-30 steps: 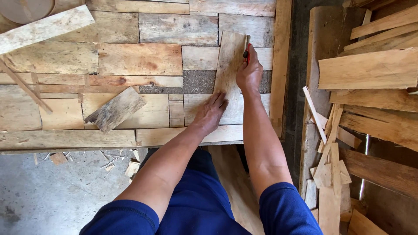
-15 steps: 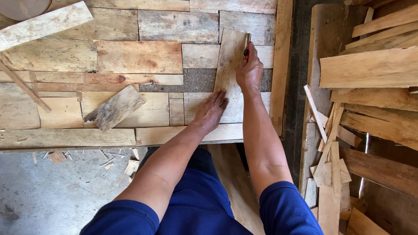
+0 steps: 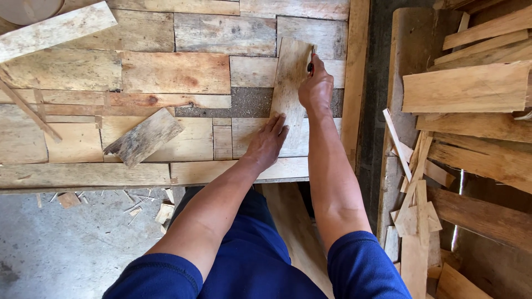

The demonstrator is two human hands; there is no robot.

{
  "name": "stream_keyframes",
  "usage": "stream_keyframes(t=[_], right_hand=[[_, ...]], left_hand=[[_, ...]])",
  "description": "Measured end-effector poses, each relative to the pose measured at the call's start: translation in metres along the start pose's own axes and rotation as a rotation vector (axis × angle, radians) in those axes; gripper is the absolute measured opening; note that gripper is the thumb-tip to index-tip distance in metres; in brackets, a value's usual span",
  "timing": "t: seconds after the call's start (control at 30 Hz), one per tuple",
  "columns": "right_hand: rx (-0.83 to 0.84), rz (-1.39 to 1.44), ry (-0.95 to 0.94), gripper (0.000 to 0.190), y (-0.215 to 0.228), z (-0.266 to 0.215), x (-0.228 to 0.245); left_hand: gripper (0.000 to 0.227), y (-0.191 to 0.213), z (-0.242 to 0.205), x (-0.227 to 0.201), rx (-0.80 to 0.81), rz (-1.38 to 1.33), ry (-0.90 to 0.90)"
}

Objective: Fitting and trimming small pieces of wood to create a mosaic-like pattern on a larger surface.

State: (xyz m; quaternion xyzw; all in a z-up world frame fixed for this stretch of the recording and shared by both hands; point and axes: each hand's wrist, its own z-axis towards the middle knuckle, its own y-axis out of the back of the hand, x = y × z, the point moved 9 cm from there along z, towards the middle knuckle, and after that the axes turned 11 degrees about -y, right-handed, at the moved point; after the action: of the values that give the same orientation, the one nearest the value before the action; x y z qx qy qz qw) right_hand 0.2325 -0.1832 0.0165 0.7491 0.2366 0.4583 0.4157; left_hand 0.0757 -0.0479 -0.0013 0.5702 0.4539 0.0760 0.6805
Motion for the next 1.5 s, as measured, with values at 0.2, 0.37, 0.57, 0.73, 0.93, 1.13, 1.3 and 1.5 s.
stream_keyframes(t=[0.2, 0.37, 0.57, 0.73, 0.93, 1.13, 1.3, 1.5], right_hand=[[0.040, 0.011, -0.020, 0.059, 0.004, -0.029, 0.000], [0.063, 0.013, -0.050, 0.064, 0.000, -0.034, -0.002], [0.038, 0.223, 0.070, 0.063, -0.001, -0.031, -0.021], [-0.013, 0.230, 0.107, 0.067, -0.001, -0.040, -0.020], [-0.074, 0.275, 0.119, 0.066, -0.002, -0.052, -0.031], [-0.169, 0.358, -0.014, 0.062, 0.005, -0.080, -0.042], [-0.223, 0.233, -0.187, 0.016, 0.000, -0.094, -0.078], [-0.215, 0.278, -0.208, 0.017, -0.007, -0.089, -0.085]], left_hand=[[0.066, -0.010, 0.005, 0.002, 0.105, 0.155, 0.020], [0.058, 0.002, 0.001, -0.002, 0.057, 0.065, 0.018], [0.058, 0.007, 0.003, -0.005, 0.044, 0.069, -0.010], [0.056, 0.005, 0.000, -0.006, 0.009, 0.069, -0.031], [0.056, 0.006, 0.005, -0.005, -0.031, 0.078, -0.038], [0.059, -0.001, 0.006, -0.001, 0.020, 0.049, -0.008], [0.066, 0.008, 0.005, -0.004, 0.099, 0.007, 0.041], [0.061, 0.018, -0.002, -0.005, 0.057, 0.016, 0.051]])
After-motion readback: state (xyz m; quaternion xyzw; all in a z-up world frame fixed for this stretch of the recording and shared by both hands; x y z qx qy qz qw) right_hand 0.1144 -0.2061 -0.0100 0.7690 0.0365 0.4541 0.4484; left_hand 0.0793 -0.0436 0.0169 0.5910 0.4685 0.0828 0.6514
